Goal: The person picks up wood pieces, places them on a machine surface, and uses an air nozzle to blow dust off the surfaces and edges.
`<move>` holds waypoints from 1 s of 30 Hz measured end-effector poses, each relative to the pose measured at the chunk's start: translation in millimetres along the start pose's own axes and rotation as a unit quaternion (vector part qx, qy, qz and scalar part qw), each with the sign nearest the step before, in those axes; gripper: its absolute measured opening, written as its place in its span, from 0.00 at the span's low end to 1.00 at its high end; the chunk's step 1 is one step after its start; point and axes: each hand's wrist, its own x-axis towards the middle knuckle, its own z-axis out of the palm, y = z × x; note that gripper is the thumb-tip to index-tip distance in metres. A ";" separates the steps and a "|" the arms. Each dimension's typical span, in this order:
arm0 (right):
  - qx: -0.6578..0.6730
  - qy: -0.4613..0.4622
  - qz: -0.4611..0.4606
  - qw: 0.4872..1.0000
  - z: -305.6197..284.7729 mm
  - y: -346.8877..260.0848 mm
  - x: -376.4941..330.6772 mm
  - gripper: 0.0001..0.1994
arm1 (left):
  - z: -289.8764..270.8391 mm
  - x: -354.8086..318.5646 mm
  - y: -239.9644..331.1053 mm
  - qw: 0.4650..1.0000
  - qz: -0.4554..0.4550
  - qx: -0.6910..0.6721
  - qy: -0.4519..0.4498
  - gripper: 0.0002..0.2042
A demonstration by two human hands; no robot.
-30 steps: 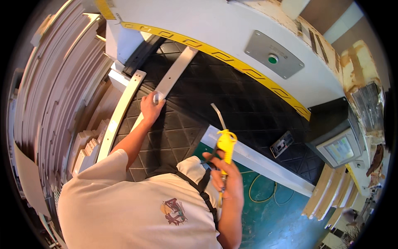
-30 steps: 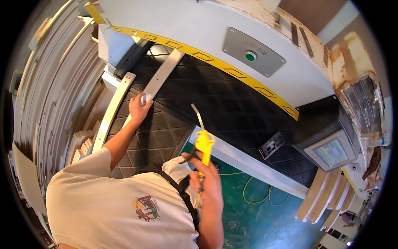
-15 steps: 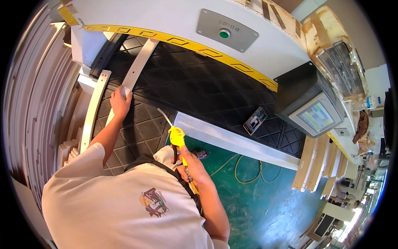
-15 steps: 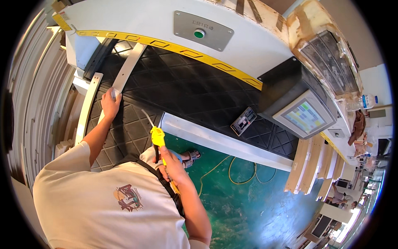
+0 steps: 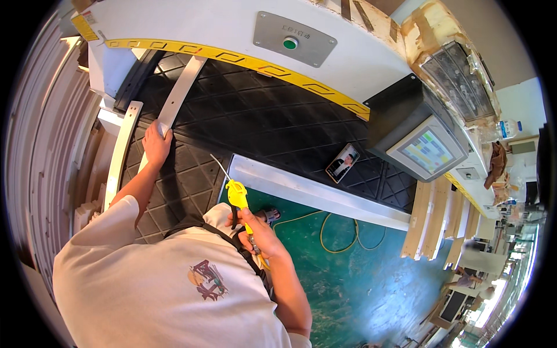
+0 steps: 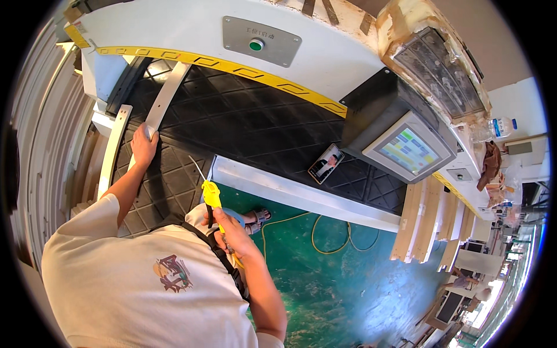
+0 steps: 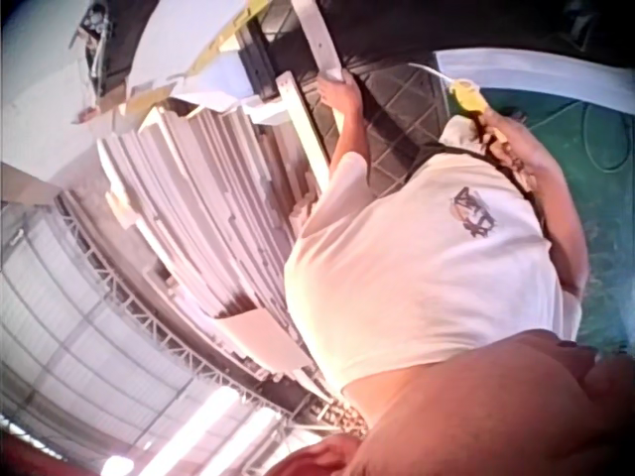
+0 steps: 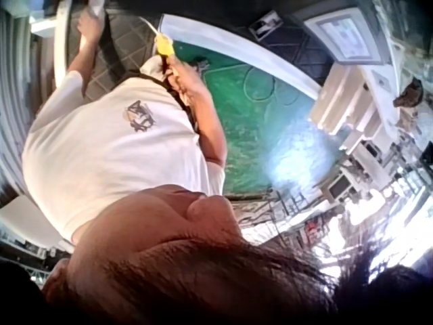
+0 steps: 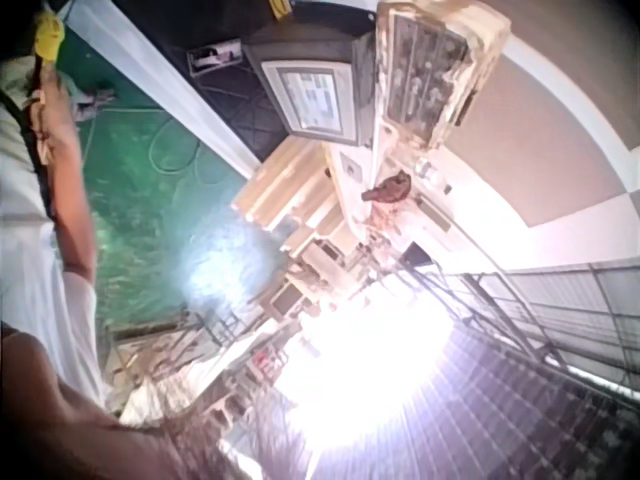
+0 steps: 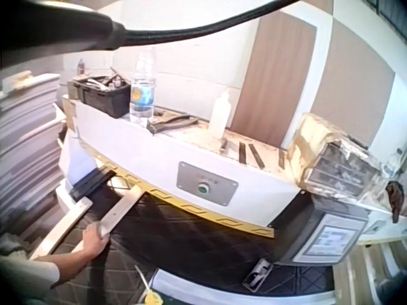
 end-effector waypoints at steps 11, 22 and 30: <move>-0.016 -0.037 0.023 0.999 0.8 -1.5 -1.1 0.31 | 1.4 0.5 0.6 1.000 -0.005 -0.001 0.000 0.31; -0.006 -0.031 0.016 0.999 2.4 5.0 0.0 0.32 | 2.6 0.3 -1.4 1.000 -0.010 -0.003 -0.001 0.32; 0.018 -0.009 0.020 1.000 2.5 14.0 -3.9 0.31 | -6.0 0.1 5.1 1.000 -0.007 -0.017 -0.009 0.32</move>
